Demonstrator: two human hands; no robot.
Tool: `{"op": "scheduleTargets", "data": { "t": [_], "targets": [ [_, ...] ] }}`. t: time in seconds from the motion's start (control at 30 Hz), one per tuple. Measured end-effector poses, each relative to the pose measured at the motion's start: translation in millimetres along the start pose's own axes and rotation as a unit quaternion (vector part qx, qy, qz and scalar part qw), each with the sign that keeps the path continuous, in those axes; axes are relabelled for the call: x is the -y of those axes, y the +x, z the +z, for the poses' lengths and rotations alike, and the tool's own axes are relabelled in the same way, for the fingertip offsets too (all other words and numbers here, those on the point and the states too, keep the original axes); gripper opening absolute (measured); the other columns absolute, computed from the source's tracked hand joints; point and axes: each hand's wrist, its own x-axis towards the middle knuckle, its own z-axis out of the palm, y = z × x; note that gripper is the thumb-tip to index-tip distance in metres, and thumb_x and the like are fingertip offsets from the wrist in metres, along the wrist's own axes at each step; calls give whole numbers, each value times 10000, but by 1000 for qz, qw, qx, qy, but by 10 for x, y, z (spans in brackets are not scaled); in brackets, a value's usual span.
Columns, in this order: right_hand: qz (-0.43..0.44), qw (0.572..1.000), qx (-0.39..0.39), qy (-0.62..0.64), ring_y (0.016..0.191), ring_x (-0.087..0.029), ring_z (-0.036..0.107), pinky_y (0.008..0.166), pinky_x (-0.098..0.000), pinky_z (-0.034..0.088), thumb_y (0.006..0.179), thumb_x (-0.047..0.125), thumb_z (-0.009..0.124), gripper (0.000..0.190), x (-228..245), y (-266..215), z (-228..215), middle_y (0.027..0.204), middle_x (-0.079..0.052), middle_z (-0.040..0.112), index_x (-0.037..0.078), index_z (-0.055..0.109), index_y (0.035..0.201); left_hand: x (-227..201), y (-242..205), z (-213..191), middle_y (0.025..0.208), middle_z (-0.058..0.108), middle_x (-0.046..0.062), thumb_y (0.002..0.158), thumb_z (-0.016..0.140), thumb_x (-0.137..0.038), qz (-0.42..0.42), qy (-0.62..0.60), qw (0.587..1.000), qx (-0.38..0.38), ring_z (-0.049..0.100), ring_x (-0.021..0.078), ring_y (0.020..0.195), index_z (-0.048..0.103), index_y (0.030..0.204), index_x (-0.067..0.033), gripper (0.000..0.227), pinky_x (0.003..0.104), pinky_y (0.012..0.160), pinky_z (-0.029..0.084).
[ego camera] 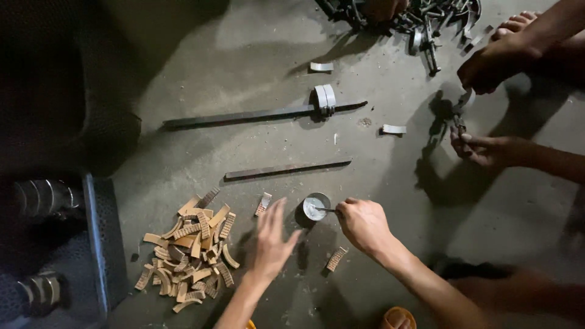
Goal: The person applies a white substance from a small metal container onto small, curved metal pieces using a small metal spatula. They then place the coated pieces onto a metal rod on the floor. The person repeats this process for several pieces.
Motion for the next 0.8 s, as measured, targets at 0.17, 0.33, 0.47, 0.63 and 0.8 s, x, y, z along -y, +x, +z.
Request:
{"op": "scheduleTargets", "data": {
  "t": [0.17,0.33,0.47,0.63,0.8],
  "targets": [
    [1,996,70,-54,572,-302,739,523,-388,558,818,213,567,250,-73,232,300,546,-48,675,166,667,593,6,310,478,1111,571,251,664,847,111,44,65,988,136,702,335,851,113,1651,-75,1244,378,620,636],
    [119,965,159,169,618,-342,721,575,-438,548,787,244,658,205,-91,217,143,581,-120,711,109,763,675,27,336,512,1273,687,107,612,888,-103,80,57,993,72,605,333,1043,219,1609,-27,1203,455,809,603],
    [317,756,161,549,421,-124,422,410,-225,270,870,136,718,310,-166,81,79,455,-60,438,-82,706,649,7,342,521,1308,678,117,614,913,-109,86,45,993,63,603,338,1043,249,1602,-22,1194,421,870,551],
    [312,788,100,521,503,-146,478,473,-279,352,890,132,760,220,-227,-102,104,570,-99,581,-69,784,801,219,-6,360,1368,578,207,826,793,-133,55,3,998,-10,591,343,1132,364,1509,-8,816,415,933,570],
    [288,874,58,386,609,-121,539,561,-257,435,817,98,802,207,-53,-249,-16,721,-55,710,6,843,998,639,-130,59,1197,512,137,937,688,-304,-122,57,989,-58,607,248,1025,459,1352,3,566,428,869,604]
  ]
}}
